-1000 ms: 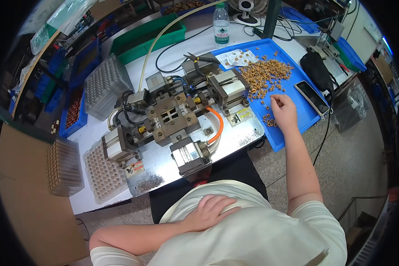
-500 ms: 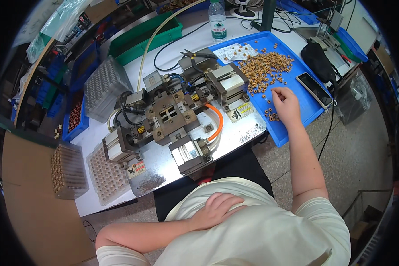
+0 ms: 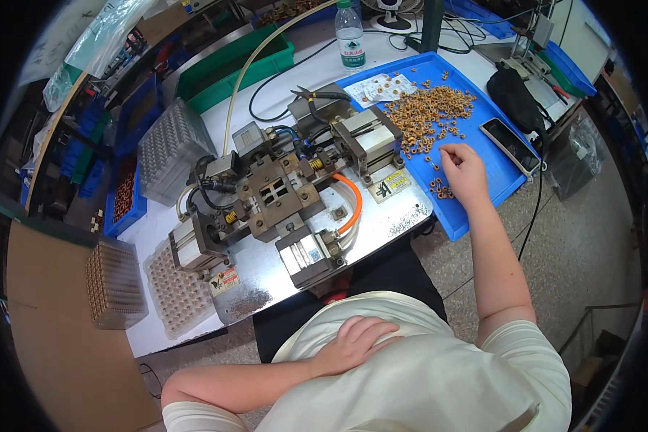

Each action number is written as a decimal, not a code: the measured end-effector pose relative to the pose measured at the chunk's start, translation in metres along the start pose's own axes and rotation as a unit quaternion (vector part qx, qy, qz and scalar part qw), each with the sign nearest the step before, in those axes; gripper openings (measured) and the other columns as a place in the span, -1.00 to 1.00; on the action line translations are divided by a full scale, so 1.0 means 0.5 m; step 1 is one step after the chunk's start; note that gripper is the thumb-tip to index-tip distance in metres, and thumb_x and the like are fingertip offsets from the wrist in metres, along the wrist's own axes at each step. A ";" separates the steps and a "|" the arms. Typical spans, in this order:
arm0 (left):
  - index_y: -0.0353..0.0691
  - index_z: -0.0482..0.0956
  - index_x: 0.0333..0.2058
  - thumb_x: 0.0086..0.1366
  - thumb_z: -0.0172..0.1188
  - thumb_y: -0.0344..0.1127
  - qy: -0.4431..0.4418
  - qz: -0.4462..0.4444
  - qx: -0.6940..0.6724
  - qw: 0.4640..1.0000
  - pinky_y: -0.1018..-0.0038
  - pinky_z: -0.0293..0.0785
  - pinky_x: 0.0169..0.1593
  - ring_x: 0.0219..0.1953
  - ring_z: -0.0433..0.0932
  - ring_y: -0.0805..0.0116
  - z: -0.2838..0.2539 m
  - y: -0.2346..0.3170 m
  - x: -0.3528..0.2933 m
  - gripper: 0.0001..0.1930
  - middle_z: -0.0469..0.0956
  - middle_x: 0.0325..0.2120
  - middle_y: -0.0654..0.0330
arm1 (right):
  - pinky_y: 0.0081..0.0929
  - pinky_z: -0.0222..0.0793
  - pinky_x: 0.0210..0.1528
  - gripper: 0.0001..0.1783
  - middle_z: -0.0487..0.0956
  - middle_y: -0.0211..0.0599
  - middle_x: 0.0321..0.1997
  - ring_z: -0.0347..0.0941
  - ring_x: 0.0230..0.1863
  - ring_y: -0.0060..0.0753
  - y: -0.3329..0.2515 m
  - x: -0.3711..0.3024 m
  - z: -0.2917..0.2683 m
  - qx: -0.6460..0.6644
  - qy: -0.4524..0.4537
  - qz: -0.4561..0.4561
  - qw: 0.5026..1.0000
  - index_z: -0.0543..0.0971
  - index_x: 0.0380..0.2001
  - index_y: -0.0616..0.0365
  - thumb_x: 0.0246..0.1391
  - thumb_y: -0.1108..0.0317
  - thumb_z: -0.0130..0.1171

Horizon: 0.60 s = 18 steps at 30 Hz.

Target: Manually load small metal components into an automated assembly jig.

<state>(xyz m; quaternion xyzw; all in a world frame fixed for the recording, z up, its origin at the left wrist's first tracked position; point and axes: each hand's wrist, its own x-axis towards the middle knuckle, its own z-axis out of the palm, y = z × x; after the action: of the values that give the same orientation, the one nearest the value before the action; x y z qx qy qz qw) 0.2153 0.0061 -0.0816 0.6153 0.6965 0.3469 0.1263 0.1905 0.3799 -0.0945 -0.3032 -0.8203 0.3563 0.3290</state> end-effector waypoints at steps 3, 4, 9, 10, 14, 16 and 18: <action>-0.26 0.44 0.13 0.41 0.15 -0.23 0.000 -0.001 0.003 1.000 0.45 0.20 0.23 0.08 0.40 0.36 -0.003 0.000 -0.003 -0.61 0.47 0.05 0.29 | -0.64 0.33 -0.35 -0.83 0.58 -0.39 -0.32 0.33 -0.44 -0.58 0.000 -0.002 0.002 0.005 -0.002 0.004 1.000 0.69 -0.24 0.30 0.17 0.46 0.20; -0.26 0.44 0.13 0.41 0.15 -0.23 0.001 -0.001 0.003 1.000 0.45 0.20 0.23 0.08 0.40 0.36 -0.003 0.000 -0.001 -0.61 0.47 0.05 0.29 | -0.64 0.33 -0.35 -0.83 0.58 -0.39 -0.32 0.33 -0.44 -0.58 -0.001 0.000 0.002 0.005 -0.001 0.004 1.000 0.69 -0.24 0.30 0.17 0.46 0.20; -0.24 0.45 0.13 0.41 0.15 -0.22 0.002 -0.008 -0.002 1.000 0.46 0.20 0.23 0.08 0.41 0.38 -0.004 0.001 0.004 -0.61 0.47 0.05 0.29 | -0.63 0.34 -0.34 -0.83 0.58 -0.38 -0.31 0.34 -0.43 -0.57 0.002 0.004 0.001 0.005 -0.008 0.003 1.000 0.69 -0.24 0.30 0.18 0.45 0.19; -0.23 0.46 0.13 0.41 0.16 -0.21 0.001 -0.014 -0.008 1.000 0.46 0.21 0.23 0.07 0.41 0.38 -0.003 0.001 0.004 -0.61 0.47 0.04 0.30 | -0.63 0.34 -0.34 -0.83 0.59 -0.38 -0.31 0.34 -0.43 -0.57 0.003 0.005 0.001 0.004 -0.008 0.002 1.000 0.69 -0.24 0.30 0.18 0.45 0.20; -0.20 0.47 0.14 0.40 0.17 -0.20 -0.001 -0.022 -0.028 0.999 0.46 0.22 0.23 0.07 0.42 0.40 0.003 0.004 0.005 -0.61 0.48 0.03 0.30 | -0.60 0.37 -0.32 -0.83 0.60 -0.36 -0.30 0.37 -0.42 -0.54 0.008 0.008 -0.009 -0.012 -0.006 -0.001 1.000 0.69 -0.24 0.28 0.17 0.44 0.21; -0.17 0.48 0.14 0.40 0.18 -0.19 -0.009 -0.044 -0.028 0.999 0.47 0.23 0.22 0.06 0.43 0.41 0.001 0.007 0.001 -0.61 0.48 0.02 0.31 | -0.59 0.39 -0.30 -0.83 0.61 -0.34 -0.30 0.40 -0.41 -0.51 0.009 0.003 -0.015 -0.031 0.008 -0.004 0.999 0.69 -0.24 0.27 0.16 0.43 0.21; -0.14 0.50 0.14 0.39 0.19 -0.18 -0.017 -0.057 -0.033 0.998 0.48 0.24 0.21 0.05 0.44 0.42 0.000 0.009 0.000 -0.61 0.49 0.00 0.32 | -0.53 0.44 -0.26 -0.84 0.63 -0.29 -0.29 0.45 -0.38 -0.43 0.016 0.002 -0.006 -0.034 0.007 -0.011 0.999 0.70 -0.25 0.25 0.14 0.43 0.22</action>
<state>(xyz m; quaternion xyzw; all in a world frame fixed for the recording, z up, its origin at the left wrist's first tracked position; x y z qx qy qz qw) 0.2187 0.0063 -0.0784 0.5757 0.7163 0.3519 0.1779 0.1942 0.3862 -0.0991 -0.3076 -0.8330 0.3219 0.3284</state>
